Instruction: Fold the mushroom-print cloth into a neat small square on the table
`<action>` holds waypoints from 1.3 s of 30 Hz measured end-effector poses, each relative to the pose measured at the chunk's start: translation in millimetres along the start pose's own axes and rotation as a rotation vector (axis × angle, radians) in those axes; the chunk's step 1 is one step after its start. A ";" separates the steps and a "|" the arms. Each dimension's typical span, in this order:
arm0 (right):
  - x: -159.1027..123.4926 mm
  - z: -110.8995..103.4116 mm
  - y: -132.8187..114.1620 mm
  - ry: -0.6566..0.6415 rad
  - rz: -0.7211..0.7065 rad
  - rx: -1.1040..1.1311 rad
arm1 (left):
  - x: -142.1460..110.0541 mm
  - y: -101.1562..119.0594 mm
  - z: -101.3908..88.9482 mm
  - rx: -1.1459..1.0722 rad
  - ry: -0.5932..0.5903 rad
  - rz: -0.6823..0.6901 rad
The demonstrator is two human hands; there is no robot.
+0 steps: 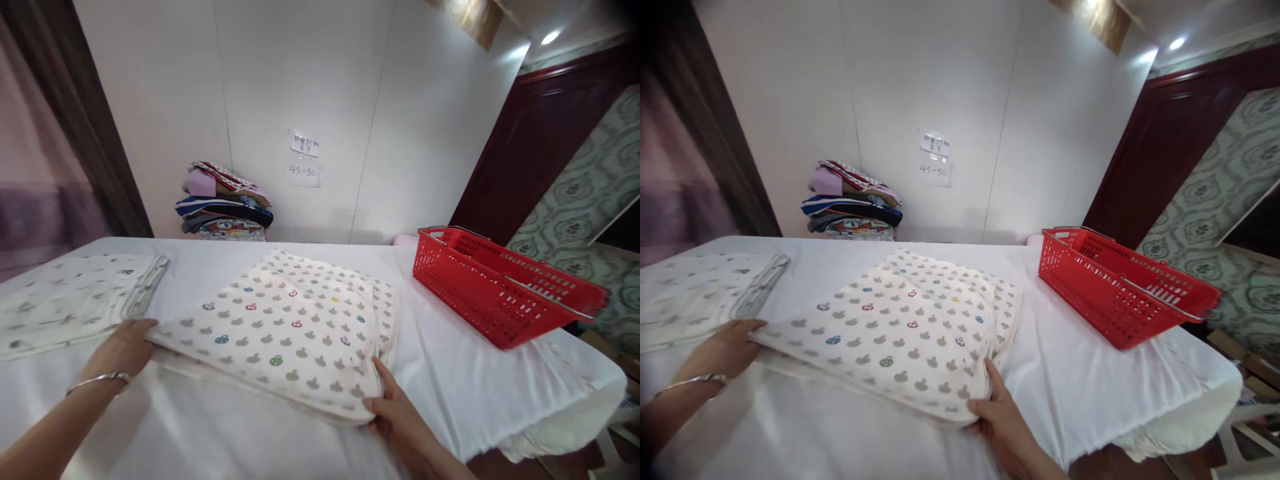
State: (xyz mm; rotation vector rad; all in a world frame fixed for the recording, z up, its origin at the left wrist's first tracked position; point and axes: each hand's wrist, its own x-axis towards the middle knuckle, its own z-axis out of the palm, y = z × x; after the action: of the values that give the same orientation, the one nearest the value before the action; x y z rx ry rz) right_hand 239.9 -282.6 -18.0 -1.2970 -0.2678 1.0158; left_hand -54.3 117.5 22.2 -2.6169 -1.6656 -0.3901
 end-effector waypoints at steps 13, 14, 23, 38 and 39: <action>-10.0 6.7 -22.6 -0.072 -0.057 -0.208 | -117.6 184.6 5.9 -0.494 0.069 0.736; -9.7 11.0 -27.0 -0.063 -0.074 -0.227 | -133.9 210.6 2.2 -0.527 0.020 0.815; -11.1 13.4 -52.6 -0.123 -0.083 -0.463 | -170.3 288.7 -1.0 -0.444 -0.283 0.900; 227.4 -44.1 -144.8 0.457 -0.044 -0.906 | -110.1 283.3 0.3 -0.827 -0.713 0.592; 239.5 -42.9 -145.5 0.476 -0.027 -0.942 | -105.2 281.6 -1.1 -0.832 -0.710 0.577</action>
State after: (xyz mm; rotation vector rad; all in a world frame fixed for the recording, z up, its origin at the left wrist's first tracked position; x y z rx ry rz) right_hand 472.6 -123.1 10.7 -2.3269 -0.4140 0.5089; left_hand 154.9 -98.0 34.3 -4.0353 -0.7488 -0.1347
